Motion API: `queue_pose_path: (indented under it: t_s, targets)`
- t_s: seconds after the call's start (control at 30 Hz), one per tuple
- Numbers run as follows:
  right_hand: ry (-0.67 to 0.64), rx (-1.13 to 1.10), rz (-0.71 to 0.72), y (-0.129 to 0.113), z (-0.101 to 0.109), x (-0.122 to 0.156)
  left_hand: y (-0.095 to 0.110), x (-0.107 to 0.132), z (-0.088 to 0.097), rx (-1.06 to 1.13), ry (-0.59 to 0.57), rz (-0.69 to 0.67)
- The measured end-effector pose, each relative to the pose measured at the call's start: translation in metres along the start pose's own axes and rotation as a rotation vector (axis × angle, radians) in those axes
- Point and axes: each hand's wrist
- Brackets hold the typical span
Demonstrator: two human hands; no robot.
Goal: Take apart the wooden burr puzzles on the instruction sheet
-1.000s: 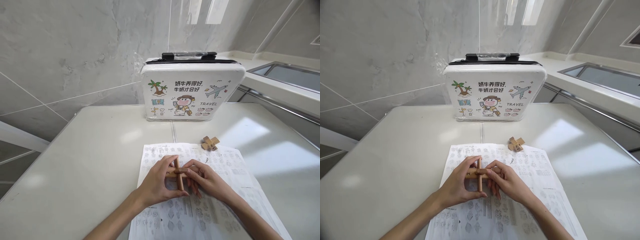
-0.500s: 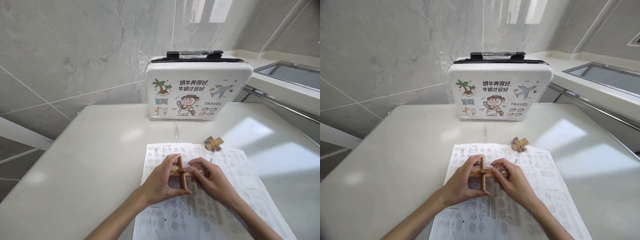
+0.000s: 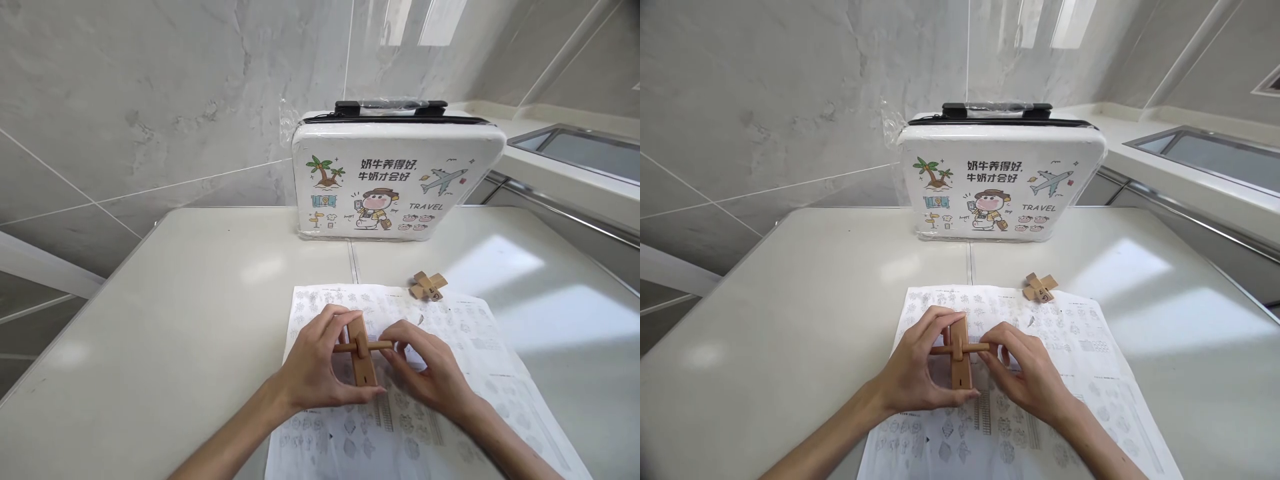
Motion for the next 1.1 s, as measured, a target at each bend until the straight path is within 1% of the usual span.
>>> queue_pose_path:
  t_s: [0.13, 0.23, 0.43, 0.6, 0.87, 1.1]
  targets:
    - [-0.141, -0.032, -0.080, -0.0005, 0.0017, -0.0004, 0.0012, -0.0008, 0.0020, -0.060, 0.033, -0.016]
    - [-0.186, -0.035, -0.091, 0.0002, 0.0009, 0.0006, 0.0014, -0.0012, 0.0029, -0.064, 0.021, 0.005]
    - [-0.129, 0.015, -0.028, 0.0025, -0.0007, 0.0018, 0.0016, -0.0030, 0.0054, -0.067, -0.015, 0.007]
    - [-0.109, 0.036, -0.002, 0.0028, -0.0004, 0.0011, 0.0016, -0.0043, 0.0074, -0.071, -0.025, 0.007]
    - [-0.086, 0.018, -0.038, 0.0029, -0.0030, 0.0026, 0.0005, -0.0041, 0.0068, -0.008, -0.051, 0.060]
    - [-0.097, -0.001, -0.061, 0.0062, -0.0049, 0.0028, -0.0039, -0.0044, 0.0059, 0.013, -0.056, 0.075]
Point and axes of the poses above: each hand's wrist, its own x-axis away from the middle knuckle, its own z-axis out of the back of the hand, y = z × x, and after that the axes turned 3 degrees about -y, right-handed
